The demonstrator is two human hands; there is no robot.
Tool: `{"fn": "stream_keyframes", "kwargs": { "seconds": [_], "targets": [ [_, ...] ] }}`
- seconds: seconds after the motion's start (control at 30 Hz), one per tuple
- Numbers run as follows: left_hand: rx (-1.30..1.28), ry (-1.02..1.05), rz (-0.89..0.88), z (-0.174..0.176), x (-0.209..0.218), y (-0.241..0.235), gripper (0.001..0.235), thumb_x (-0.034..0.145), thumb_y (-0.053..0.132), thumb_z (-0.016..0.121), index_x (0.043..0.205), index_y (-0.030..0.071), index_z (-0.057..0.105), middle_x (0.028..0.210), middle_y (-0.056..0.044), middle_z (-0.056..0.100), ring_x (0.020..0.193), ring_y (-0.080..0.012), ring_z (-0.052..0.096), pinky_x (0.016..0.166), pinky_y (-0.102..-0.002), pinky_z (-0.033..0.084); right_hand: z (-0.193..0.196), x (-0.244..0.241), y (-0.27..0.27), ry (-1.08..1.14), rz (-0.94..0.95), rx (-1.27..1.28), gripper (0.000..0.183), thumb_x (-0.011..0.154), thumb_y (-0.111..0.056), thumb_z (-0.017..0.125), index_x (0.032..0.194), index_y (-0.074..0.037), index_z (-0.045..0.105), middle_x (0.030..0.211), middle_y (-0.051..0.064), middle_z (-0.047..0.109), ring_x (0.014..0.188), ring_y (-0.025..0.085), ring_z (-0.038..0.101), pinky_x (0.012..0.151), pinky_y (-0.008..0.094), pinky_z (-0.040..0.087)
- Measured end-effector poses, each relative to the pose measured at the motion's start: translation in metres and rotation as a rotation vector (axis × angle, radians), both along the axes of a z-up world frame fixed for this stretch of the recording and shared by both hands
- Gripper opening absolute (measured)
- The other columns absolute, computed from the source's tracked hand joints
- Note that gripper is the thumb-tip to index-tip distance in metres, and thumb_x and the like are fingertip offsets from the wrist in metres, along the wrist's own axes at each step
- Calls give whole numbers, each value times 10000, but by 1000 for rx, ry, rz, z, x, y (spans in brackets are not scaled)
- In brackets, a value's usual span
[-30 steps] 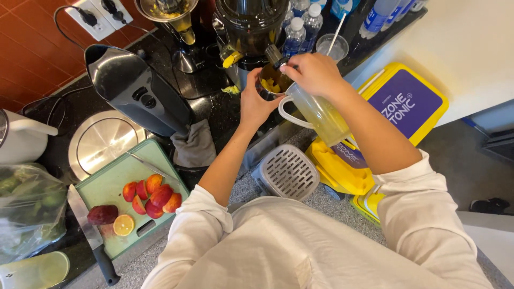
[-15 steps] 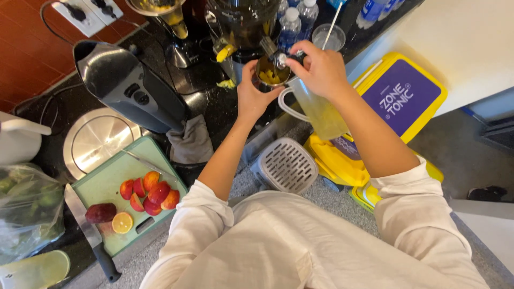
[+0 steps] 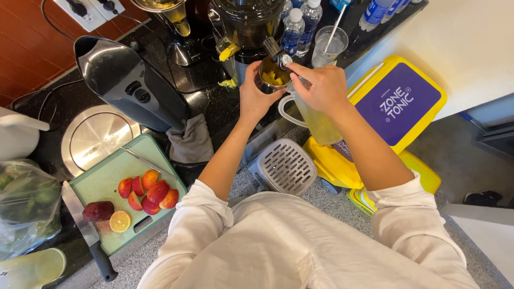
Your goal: Preparing various fruits and using an electric juicer to make juice, then straining it into a jar.
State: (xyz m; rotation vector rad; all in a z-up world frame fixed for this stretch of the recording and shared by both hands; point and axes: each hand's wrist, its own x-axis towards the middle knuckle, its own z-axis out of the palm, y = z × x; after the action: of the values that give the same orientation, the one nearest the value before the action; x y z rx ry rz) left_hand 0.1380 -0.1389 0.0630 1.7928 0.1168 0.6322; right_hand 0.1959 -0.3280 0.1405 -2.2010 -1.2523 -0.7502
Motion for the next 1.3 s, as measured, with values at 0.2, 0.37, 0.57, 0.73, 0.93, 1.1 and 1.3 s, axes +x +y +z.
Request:
{"fn": "stream_keyframes", "kwargs": {
  "seconds": [0.2, 0.37, 0.57, 0.73, 0.93, 1.1, 1.3],
  "targets": [
    [-2, -10, -20, -2, -1, 1, 844, 671, 128, 964, 1369, 70, 495, 1272, -117, 714, 1167, -211, 724, 1012, -339, 574, -8, 1, 4, 54, -50, -46, 201, 969, -270, 756, 1160, -239, 810, 593, 5, 633, 504, 205, 612, 499, 344, 460],
    [15, 15, -7, -11, 3, 6, 855, 657, 133, 975, 1363, 76, 496, 1267, -126, 714, 1168, -225, 720, 991, -341, 577, -14, 9, 11, 88, -67, -90, 216, 977, -302, 745, 1174, -245, 812, 586, 5, 631, 495, 216, 610, 494, 350, 464],
    [71, 35, -38, -19, 0, 15, 885, 662, 143, 978, 1391, 77, 480, 1298, -135, 701, 1180, -233, 715, 1011, -344, 571, -20, 7, 10, 122, -34, -67, 193, 970, -296, 751, 1124, -193, 804, 576, 8, 604, 486, 224, 593, 489, 356, 458],
    [8, 48, -46, -32, -6, 18, 928, 668, 179, 1003, 1410, 68, 457, 1316, -137, 685, 1209, -241, 696, 1033, -352, 560, -42, 13, -19, 274, -22, 163, 169, 985, -180, 754, 858, -89, 688, 596, 65, 541, 531, 246, 552, 533, 375, 424],
    [-4, 110, -24, -34, -38, 33, 904, 677, 187, 995, 1408, 64, 478, 1288, -128, 710, 1193, -209, 707, 1025, -348, 574, -68, 15, -19, 218, 40, 437, 410, 1001, -14, 732, 711, -8, 443, 680, 134, 445, 651, 314, 454, 640, 421, 373],
    [-10, 137, 141, -52, -77, 59, 888, 710, 124, 948, 1416, 60, 414, 1337, -124, 661, 1216, -215, 668, 1038, -359, 539, -78, 20, 21, 155, 187, 540, 445, 1002, -109, 760, 698, -18, 449, 693, 118, 429, 690, 321, 450, 699, 421, 381],
    [30, 62, 305, -76, -75, 77, 859, 732, 82, 931, 1387, 70, 375, 1300, -143, 612, 1228, -266, 633, 1068, -383, 521, -99, 21, 52, 42, 138, 491, 464, 987, -347, 779, 738, -40, 536, 785, 101, 535, 848, 327, 499, 871, 452, 385]
  ]
}}
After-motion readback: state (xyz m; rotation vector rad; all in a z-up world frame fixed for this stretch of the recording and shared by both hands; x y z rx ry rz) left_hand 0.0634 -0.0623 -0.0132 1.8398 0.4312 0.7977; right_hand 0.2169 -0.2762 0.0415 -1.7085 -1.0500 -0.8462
